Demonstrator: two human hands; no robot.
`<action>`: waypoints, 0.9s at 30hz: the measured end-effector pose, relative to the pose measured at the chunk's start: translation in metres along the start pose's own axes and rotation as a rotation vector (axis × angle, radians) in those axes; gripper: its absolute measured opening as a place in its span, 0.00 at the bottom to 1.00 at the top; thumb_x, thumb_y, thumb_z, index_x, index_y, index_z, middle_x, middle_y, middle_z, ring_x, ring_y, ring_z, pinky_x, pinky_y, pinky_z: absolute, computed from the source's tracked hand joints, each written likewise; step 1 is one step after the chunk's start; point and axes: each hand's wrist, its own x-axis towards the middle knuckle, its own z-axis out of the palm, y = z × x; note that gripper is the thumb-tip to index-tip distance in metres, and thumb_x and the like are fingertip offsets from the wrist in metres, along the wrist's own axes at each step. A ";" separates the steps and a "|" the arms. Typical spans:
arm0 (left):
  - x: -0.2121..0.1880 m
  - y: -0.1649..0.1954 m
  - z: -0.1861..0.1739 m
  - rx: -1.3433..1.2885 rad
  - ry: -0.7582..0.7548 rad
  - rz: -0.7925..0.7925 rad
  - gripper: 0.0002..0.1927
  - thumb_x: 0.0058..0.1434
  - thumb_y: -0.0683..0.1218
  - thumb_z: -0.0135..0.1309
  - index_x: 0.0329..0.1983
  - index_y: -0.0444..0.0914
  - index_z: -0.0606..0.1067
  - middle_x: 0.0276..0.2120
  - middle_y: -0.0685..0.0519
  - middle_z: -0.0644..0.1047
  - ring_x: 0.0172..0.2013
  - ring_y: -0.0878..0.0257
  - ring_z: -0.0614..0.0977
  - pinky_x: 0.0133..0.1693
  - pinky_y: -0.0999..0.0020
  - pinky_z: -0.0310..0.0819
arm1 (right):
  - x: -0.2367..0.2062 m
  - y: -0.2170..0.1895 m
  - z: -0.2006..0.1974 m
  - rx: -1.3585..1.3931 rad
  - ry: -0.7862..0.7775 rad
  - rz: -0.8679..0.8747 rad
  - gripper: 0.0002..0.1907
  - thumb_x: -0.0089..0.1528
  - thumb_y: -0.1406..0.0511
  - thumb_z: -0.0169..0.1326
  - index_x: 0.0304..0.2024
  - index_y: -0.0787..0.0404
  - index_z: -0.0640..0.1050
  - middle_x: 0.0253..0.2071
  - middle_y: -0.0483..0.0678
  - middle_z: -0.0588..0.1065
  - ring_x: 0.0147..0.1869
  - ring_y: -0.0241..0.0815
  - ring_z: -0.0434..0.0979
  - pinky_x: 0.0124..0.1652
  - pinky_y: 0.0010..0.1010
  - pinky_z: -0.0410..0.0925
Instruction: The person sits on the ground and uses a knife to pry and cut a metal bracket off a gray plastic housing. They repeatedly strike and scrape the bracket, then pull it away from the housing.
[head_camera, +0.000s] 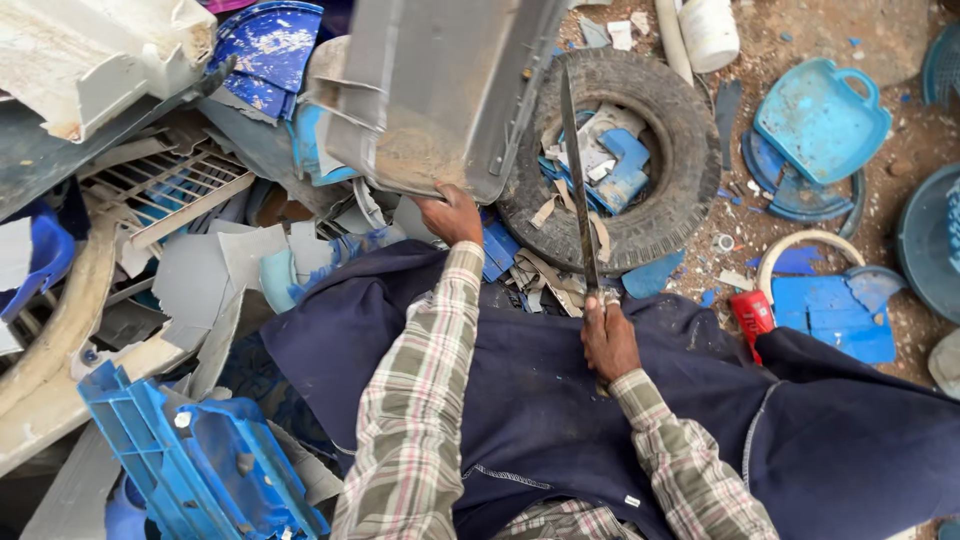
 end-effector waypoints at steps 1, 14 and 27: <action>0.002 -0.006 0.002 -0.015 -0.012 -0.006 0.31 0.65 0.43 0.48 0.69 0.27 0.57 0.44 0.30 0.79 0.45 0.35 0.83 0.48 0.45 0.73 | 0.000 0.000 -0.001 0.012 -0.006 -0.017 0.23 0.71 0.51 0.41 0.38 0.64 0.68 0.20 0.45 0.71 0.17 0.35 0.70 0.17 0.29 0.65; 0.033 0.035 0.017 0.051 -0.171 0.195 0.24 0.64 0.41 0.49 0.65 0.34 0.68 0.36 0.32 0.80 0.39 0.33 0.81 0.41 0.42 0.73 | 0.073 0.073 -0.010 -0.338 0.283 -0.489 0.23 0.74 0.53 0.41 0.50 0.69 0.70 0.27 0.62 0.74 0.29 0.57 0.76 0.27 0.44 0.66; 0.072 0.041 0.027 0.069 -0.252 0.244 0.27 0.62 0.38 0.52 0.67 0.36 0.68 0.44 0.33 0.81 0.46 0.36 0.83 0.48 0.47 0.77 | -0.020 0.024 -0.037 0.532 0.342 -0.743 0.26 0.72 0.46 0.45 0.52 0.63 0.68 0.33 0.47 0.71 0.30 0.34 0.71 0.28 0.24 0.68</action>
